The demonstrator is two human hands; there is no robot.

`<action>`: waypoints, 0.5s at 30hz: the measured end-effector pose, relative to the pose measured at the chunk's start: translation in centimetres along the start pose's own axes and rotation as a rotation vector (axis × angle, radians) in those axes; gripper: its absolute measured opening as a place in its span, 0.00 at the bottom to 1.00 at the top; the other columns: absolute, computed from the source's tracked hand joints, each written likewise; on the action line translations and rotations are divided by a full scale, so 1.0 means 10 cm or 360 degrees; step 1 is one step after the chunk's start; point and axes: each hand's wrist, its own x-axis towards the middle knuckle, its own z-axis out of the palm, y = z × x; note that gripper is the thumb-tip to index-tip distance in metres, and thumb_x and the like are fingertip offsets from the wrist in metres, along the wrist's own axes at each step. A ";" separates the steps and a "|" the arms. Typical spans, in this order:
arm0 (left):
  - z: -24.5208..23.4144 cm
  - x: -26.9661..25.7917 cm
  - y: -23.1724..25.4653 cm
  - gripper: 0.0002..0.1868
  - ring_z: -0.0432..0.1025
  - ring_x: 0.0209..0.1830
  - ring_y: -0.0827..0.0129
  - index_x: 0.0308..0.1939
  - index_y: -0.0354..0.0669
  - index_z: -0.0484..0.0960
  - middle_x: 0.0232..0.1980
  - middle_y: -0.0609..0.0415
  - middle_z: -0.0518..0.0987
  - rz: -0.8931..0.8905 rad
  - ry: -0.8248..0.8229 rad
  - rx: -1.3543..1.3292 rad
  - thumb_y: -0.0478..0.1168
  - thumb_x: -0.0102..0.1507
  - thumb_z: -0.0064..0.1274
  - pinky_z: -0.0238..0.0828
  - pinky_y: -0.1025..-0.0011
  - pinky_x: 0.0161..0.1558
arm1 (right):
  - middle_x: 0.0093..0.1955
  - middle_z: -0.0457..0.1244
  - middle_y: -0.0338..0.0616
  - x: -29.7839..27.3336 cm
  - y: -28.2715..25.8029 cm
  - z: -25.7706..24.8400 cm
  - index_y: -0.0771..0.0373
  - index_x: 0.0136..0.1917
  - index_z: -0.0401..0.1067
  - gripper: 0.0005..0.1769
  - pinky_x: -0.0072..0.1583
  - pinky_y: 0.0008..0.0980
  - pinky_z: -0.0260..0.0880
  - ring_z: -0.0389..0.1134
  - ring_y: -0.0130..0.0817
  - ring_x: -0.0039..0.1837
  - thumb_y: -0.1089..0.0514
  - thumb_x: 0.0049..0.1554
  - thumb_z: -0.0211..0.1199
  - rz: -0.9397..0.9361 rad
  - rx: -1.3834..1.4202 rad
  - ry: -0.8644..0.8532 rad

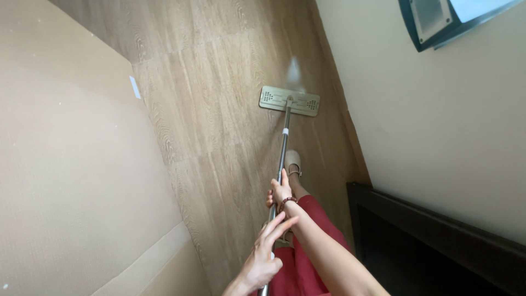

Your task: Mop the bathroom and hallway floor using a spray mop.

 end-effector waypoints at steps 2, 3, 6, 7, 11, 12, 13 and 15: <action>-0.01 0.08 0.07 0.54 0.50 0.84 0.54 0.72 0.56 0.73 0.81 0.49 0.60 -0.0002 0.0038 -0.0123 0.17 0.42 0.42 0.49 0.65 0.76 | 0.32 0.55 0.43 -0.06 -0.05 0.03 0.15 0.80 0.42 0.41 0.30 0.31 0.56 0.52 0.30 0.27 0.55 0.64 0.51 0.0024 -0.0033 -0.0004; -0.02 0.14 0.10 0.53 0.51 0.84 0.56 0.71 0.54 0.74 0.81 0.50 0.62 -0.0008 0.0089 -0.0255 0.16 0.41 0.42 0.48 0.66 0.76 | 0.32 0.54 0.43 -0.07 -0.09 0.04 0.15 0.80 0.41 0.42 0.30 0.31 0.56 0.52 0.30 0.27 0.56 0.64 0.50 0.0053 -0.0080 -0.0011; -0.02 0.49 0.16 0.54 0.53 0.83 0.61 0.70 0.53 0.75 0.80 0.52 0.64 -0.0016 0.0206 -0.0437 0.16 0.40 0.42 0.50 0.70 0.76 | 0.29 0.53 0.44 0.20 -0.35 0.07 0.17 0.80 0.38 0.42 0.29 0.34 0.56 0.51 0.33 0.26 0.56 0.64 0.49 -0.0015 -0.0179 -0.0020; -0.04 0.65 0.26 0.54 0.53 0.83 0.61 0.70 0.53 0.75 0.80 0.52 0.64 -0.0021 0.0207 -0.0442 0.16 0.40 0.42 0.50 0.70 0.76 | 0.29 0.53 0.44 0.32 -0.54 0.09 0.17 0.80 0.38 0.42 0.29 0.34 0.56 0.51 0.33 0.26 0.56 0.64 0.49 -0.0010 -0.0182 -0.0017; -0.16 1.44 0.58 0.56 0.52 0.83 0.64 0.73 0.53 0.70 0.81 0.53 0.63 0.0043 0.0315 -0.0543 0.15 0.40 0.41 0.53 0.73 0.74 | 0.27 0.53 0.44 0.80 -1.44 0.27 0.19 0.81 0.37 0.44 0.29 0.35 0.56 0.52 0.33 0.26 0.58 0.63 0.50 -0.0098 -0.0314 -0.0053; -0.18 1.67 0.65 0.58 0.53 0.82 0.65 0.75 0.53 0.68 0.81 0.52 0.64 0.0077 0.0337 -0.0596 0.15 0.40 0.40 0.57 0.74 0.72 | 0.27 0.53 0.44 0.91 -1.70 0.31 0.21 0.81 0.36 0.45 0.28 0.37 0.57 0.52 0.34 0.25 0.58 0.63 0.50 -0.0171 -0.0343 -0.0104; -0.20 1.87 0.75 0.58 0.53 0.82 0.65 0.75 0.53 0.68 0.81 0.52 0.64 0.0069 0.0337 -0.0605 0.15 0.40 0.40 0.57 0.74 0.72 | 0.27 0.53 0.44 0.99 -1.93 0.35 0.21 0.81 0.36 0.45 0.28 0.37 0.57 0.52 0.34 0.25 0.58 0.63 0.50 -0.0163 -0.0349 -0.0097; -0.31 2.29 0.97 0.60 0.66 0.62 0.62 0.77 0.58 0.63 0.81 0.48 0.64 0.0006 0.0376 -0.0648 0.15 0.41 0.41 0.66 0.74 0.52 | 0.27 0.53 0.41 1.17 -2.43 0.49 0.19 0.81 0.39 0.45 0.29 0.33 0.57 0.53 0.30 0.26 0.58 0.63 0.51 -0.0098 -0.0421 -0.0094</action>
